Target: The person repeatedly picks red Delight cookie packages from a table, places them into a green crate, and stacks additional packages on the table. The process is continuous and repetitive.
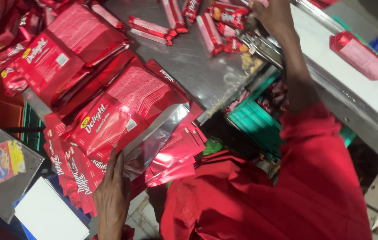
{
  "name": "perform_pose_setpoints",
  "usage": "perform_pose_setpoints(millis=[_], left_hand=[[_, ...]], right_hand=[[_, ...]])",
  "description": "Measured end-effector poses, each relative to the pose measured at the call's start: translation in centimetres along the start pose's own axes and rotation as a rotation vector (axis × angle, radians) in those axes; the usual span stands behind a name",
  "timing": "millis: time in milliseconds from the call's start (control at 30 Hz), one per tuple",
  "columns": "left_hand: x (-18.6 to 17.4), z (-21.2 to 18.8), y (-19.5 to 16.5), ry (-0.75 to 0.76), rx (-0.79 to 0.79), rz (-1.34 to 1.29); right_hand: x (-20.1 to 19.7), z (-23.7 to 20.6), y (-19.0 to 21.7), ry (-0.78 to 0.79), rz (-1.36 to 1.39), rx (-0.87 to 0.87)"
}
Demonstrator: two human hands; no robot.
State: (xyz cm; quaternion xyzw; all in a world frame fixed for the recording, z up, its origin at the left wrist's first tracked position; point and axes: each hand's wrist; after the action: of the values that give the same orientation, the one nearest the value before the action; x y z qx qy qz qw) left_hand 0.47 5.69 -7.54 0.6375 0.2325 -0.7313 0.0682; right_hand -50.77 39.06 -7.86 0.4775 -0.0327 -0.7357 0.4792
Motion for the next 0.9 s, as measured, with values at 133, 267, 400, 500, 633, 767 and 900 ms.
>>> perform_pose_setpoints(millis=[133, 267, 400, 500, 633, 767, 900], left_hand=[[-0.8, 0.3, -0.7, -0.088, 0.001, -0.12], [-1.1, 0.5, -1.0, -0.126, 0.004, -0.206], [-1.5, 0.5, -1.4, -0.138, 0.043, -0.146], [-1.9, 0.4, -1.5, -0.134, 0.021, -0.16], [-2.4, 0.9, -1.5, -0.177, -0.031, -0.192], [-2.6, 1.1, -1.8, -0.171, -0.049, -0.242], [-2.8, 1.3, -1.9, -0.141, -0.048, -0.216]], right_hand=[[0.8, -6.8, 10.6, 0.214, 1.215, -0.053], [7.7, -15.3, 21.5, 0.631, 1.097, -0.324], [14.1, -16.0, 25.2, 0.992, 0.59, -0.255], [15.6, -14.7, 24.5, 0.895, 0.981, -0.181], [13.9, -16.0, 23.1, 1.156, 1.753, 0.367], [11.8, -18.8, 23.4, 1.098, 1.836, 0.399], [12.0, -18.5, 23.8, 0.983, 1.59, 0.199]])
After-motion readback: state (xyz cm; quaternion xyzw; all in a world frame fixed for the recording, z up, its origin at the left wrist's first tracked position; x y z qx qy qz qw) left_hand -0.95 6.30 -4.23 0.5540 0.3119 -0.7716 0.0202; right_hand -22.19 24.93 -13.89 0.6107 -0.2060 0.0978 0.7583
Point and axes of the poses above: each hand's wrist, its own z-axis towards the middle knuckle, its own x-axis out of the palm, y = z × x, and after that the axes turned 6 degrees about -x, right-handed
